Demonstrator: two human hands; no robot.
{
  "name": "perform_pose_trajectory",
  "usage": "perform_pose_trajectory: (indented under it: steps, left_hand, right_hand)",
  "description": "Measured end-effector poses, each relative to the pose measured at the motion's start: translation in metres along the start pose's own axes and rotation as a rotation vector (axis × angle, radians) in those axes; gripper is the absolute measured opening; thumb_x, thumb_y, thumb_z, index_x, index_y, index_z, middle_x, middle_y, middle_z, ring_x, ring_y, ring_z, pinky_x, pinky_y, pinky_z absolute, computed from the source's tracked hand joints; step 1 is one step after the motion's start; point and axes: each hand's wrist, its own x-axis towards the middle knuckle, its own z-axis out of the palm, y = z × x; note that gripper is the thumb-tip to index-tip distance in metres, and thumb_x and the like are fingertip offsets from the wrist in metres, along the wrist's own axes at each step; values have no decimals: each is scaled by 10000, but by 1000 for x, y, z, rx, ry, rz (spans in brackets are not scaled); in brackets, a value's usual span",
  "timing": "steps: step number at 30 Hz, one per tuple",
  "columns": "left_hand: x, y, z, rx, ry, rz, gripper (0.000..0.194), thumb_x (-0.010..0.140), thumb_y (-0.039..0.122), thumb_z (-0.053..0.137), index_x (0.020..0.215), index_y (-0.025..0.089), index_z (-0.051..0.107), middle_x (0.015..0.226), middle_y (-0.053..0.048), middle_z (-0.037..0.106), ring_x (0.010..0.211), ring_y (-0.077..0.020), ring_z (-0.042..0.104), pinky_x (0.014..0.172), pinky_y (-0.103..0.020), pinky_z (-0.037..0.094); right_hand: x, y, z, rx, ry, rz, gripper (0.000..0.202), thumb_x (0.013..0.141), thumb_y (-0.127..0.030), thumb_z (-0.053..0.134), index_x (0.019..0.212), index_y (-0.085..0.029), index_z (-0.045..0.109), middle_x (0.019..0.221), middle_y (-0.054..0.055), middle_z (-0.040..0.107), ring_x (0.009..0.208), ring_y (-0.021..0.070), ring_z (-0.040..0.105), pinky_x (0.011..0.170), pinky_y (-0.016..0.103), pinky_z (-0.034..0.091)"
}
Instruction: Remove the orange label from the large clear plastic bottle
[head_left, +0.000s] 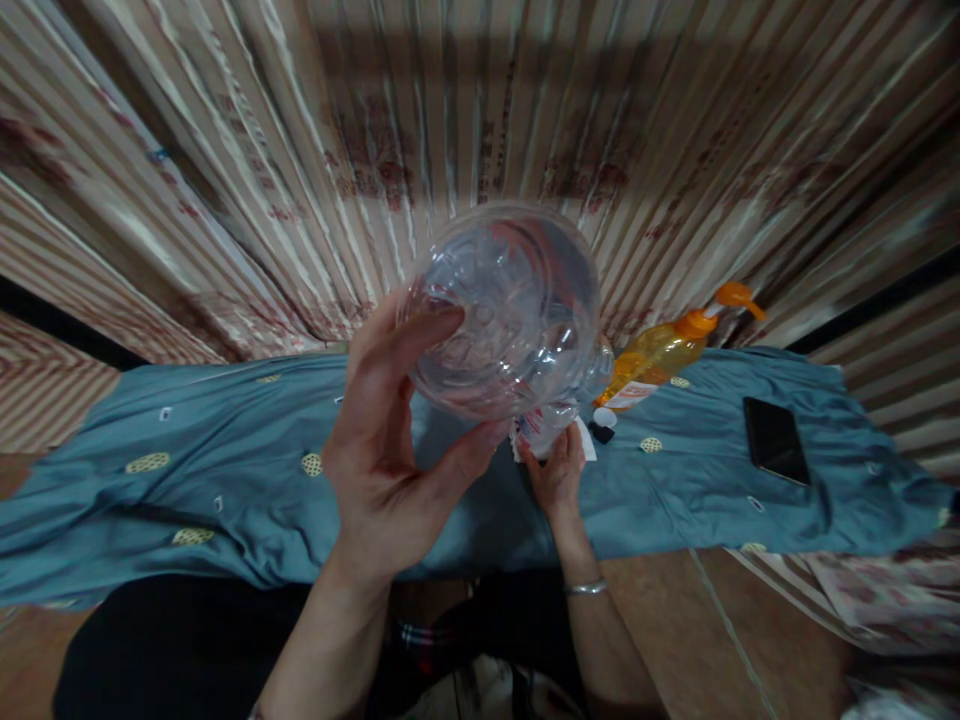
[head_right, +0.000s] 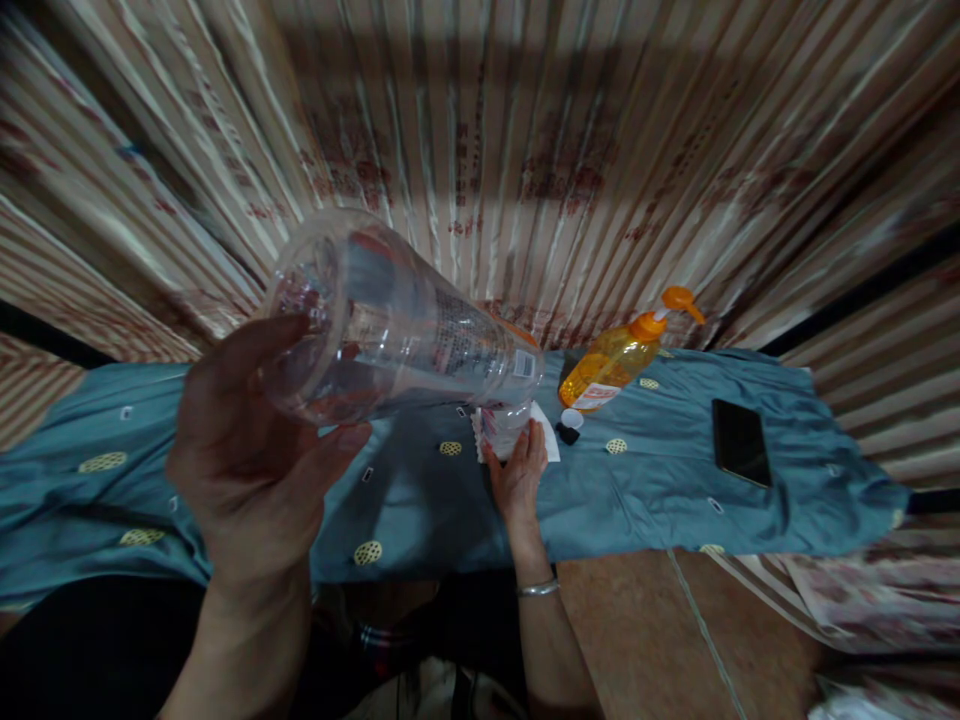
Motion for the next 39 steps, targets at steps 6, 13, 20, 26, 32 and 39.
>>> perform_pose_trajectory:
  steps: [6,13,20,26,32,39]
  left_hand:
    - [1,1,1,2,10,12,606,847,312,897,1408,376,679,1422,-4,681,1451,-364,570,1248,-678,471]
    - [3,5,3,13,11,-26,568,851,364,896,1379,382,689,1423,0,687,1466,-355,567,1236,-671,492]
    - [3,3,4,-3,-1,-39,629,802,374,932,1381,399,689,1400,0,703,1459,-359,568,1257,-675,461]
    - [3,2,4,-13,-25,-54,620,817,383,918,1391,425,688,1448,1,677,1457,-363,567,1267,-640,474]
    - [3,5,5,-26,-16,-27,625,828,362,912,1412,368,690,1453,-21,667,1458,-370,549,1259,-697,455]
    - [3,2,4,-19,-31,-9,649,818,354,917,1421,387,680,1442,-4,691,1470,-368,542,1275,-669,455]
  right_hand:
    - [0,0,1,10,14,-9,749,998,-642,581,1524,-116,493,1500,284,548,1422,430,518,1104,689,496]
    - [1,-1,0,12,0,19,782,998,-687,555,1492,-83,508,1483,311,546,1421,440,509,1095,710,496]
    - [1,-2,-1,4,7,4,761,1008,-684,541,1479,-87,512,1482,318,550,1431,436,505,1093,708,501]
    - [2,-5,-3,5,9,8,721,1013,-639,558,1473,-85,520,1471,317,559,1418,422,518,1098,687,500]
    - [2,-5,-3,20,-5,11,714,1010,-603,586,1491,-82,500,1500,327,535,1450,422,489,1116,696,486]
    - [2,-3,-1,18,-8,11,779,1001,-667,550,1499,-71,489,1489,334,537,1432,440,495,1097,714,487]
